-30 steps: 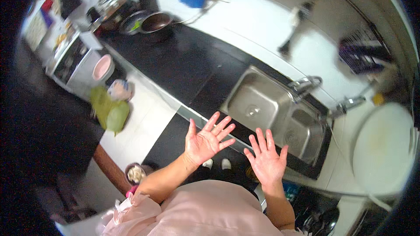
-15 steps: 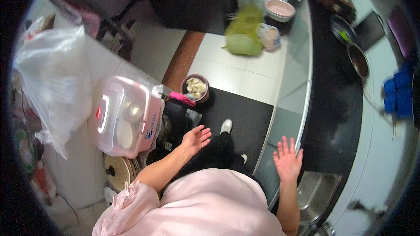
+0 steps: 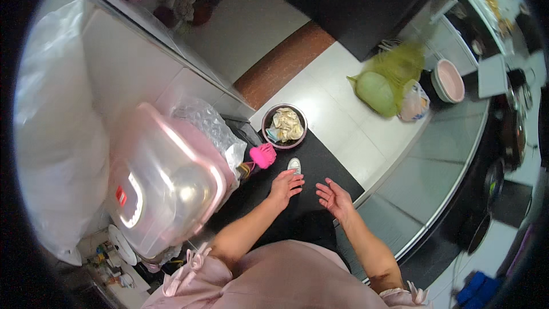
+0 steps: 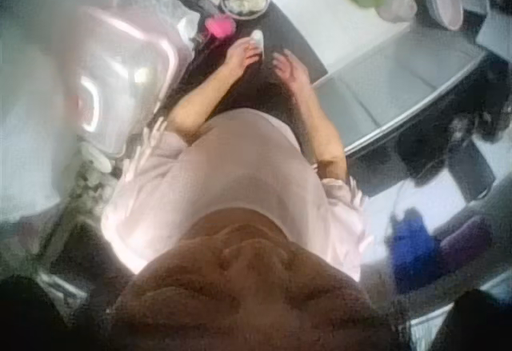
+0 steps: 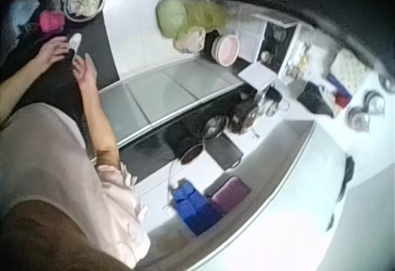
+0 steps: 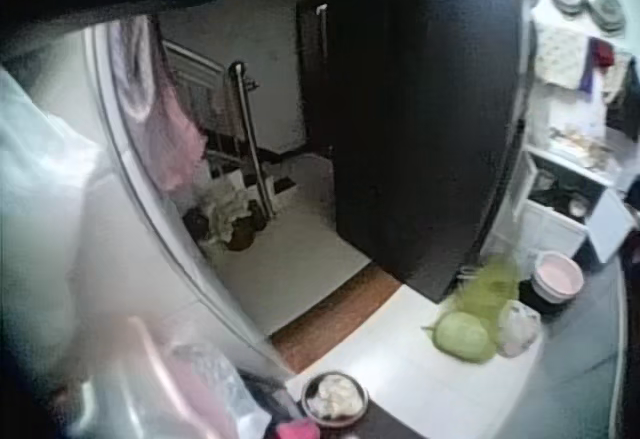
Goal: The person folds a white paper strip around a long metal light fixture on a table, then carries it to the kitchen and installs it into a recessed slot above the stove. The person also briefly handles a cloth and opens a cabinet.
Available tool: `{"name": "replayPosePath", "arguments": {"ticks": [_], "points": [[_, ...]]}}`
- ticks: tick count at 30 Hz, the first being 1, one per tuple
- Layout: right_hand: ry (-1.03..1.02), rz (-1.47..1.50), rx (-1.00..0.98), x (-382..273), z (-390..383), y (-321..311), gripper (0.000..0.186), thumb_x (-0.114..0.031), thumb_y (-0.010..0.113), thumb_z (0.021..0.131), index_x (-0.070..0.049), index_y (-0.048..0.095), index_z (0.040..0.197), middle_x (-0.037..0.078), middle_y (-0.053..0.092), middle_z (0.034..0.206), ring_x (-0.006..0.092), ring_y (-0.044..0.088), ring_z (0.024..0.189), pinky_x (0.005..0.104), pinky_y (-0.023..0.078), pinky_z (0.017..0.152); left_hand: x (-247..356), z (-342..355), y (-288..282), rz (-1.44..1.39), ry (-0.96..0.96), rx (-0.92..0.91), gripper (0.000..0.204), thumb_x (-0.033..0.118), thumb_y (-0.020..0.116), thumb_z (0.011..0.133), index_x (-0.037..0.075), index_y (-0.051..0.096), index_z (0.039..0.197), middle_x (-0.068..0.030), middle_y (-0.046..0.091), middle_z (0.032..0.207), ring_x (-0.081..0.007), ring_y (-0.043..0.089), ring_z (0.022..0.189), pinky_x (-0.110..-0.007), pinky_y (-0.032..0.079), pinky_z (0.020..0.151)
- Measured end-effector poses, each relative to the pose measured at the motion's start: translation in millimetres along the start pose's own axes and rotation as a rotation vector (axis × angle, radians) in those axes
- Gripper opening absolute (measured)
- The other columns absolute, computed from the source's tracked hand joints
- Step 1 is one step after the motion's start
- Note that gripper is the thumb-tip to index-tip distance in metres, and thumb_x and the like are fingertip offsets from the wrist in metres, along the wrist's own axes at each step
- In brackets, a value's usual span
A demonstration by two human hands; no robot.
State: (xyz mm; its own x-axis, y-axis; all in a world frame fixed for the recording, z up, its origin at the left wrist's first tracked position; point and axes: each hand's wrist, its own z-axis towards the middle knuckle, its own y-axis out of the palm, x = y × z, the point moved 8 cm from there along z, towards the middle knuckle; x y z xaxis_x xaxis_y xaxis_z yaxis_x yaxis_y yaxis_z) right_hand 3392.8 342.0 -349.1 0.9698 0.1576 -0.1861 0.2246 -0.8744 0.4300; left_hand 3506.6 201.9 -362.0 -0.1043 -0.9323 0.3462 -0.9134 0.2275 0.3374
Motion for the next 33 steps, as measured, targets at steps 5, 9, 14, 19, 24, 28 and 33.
{"name": "replayPosePath", "arguments": {"ticks": [5,9,14,19,24,28,33], "points": [[0.078,-0.144,0.088,-44,87,15,0.037,-0.027,0.039,0.098,-0.011,0.039,0.131,0.014,0.064,0.106,0.0193,0.065,0.078,0.0311,0.050,0.061,-5,91,-4,-0.224,-0.003,0.194,0.026,0.022,0.051,0.091,0.013,0.049,0.116,-0.0113,0.063,0.103,-0.0216,0.063,0.086,-0.036,0.050,0.066],[0.121,-0.233,0.071,-64,146,39,0.033,-0.028,0.041,0.097,-0.011,0.043,0.125,0.012,0.065,0.104,0.0182,0.065,0.079,0.0296,0.050,0.062,-14,150,-16,-0.275,0.004,0.404,0.027,0.023,0.051,0.092,0.014,0.048,0.118,-0.0094,0.062,0.104,-0.0227,0.063,0.086,-0.038,0.049,0.067],[0.233,-0.286,0.053,-68,190,49,0.031,-0.029,0.044,0.096,-0.013,0.048,0.122,0.012,0.064,0.105,0.0201,0.062,0.084,0.0327,0.048,0.069,-5,217,-45,-0.230,0.029,0.631,0.026,0.024,0.054,0.091,0.012,0.053,0.114,-0.0067,0.060,0.105,-0.0197,0.062,0.078,-0.035,0.048,0.064],[0.266,-0.325,0.036,-92,199,19,0.033,-0.030,0.047,0.095,-0.012,0.047,0.123,0.013,0.063,0.107,0.0208,0.062,0.084,0.0340,0.048,0.070,-26,354,-146,-0.243,0.448,0.702,0.022,0.021,0.059,0.088,0.008,0.061,0.106,-0.0075,0.062,0.096,-0.0198,0.061,0.074,-0.035,0.048,0.064],[0.235,-0.274,0.187,-133,212,-67,0.034,-0.027,0.048,0.095,-0.010,0.046,0.124,0.015,0.063,0.105,0.0214,0.063,0.081,0.0325,0.050,0.064,39,417,-161,0.537,0.547,0.879,0.030,0.023,0.061,0.084,0.006,0.062,0.108,-0.0134,0.064,0.095,-0.0304,0.062,0.082,-0.041,0.050,0.072],[0.168,-0.157,0.219,-145,209,-110,0.037,-0.032,0.053,0.091,-0.012,0.048,0.121,0.012,0.064,0.099,0.0225,0.061,0.077,0.0359,0.048,0.067,90,435,-132,0.989,0.174,1.005,0.035,0.032,0.062,0.079,0.007,0.065,0.103,-0.0167,0.066,0.095,-0.0325,0.064,0.089,-0.043,0.052,0.072],[0.270,-0.144,0.215,-135,223,-108,0.031,-0.026,0.051,0.093,-0.012,0.049,0.120,0.012,0.064,0.100,0.0221,0.062,0.082,0.0349,0.049,0.068,51,461,-181,0.678,0.113,0.961,0.021,0.026,0.065,0.078,0.007,0.071,0.082,-0.0173,0.068,0.090,-0.0324,0.066,0.081,-0.044,0.053,0.068]]}}
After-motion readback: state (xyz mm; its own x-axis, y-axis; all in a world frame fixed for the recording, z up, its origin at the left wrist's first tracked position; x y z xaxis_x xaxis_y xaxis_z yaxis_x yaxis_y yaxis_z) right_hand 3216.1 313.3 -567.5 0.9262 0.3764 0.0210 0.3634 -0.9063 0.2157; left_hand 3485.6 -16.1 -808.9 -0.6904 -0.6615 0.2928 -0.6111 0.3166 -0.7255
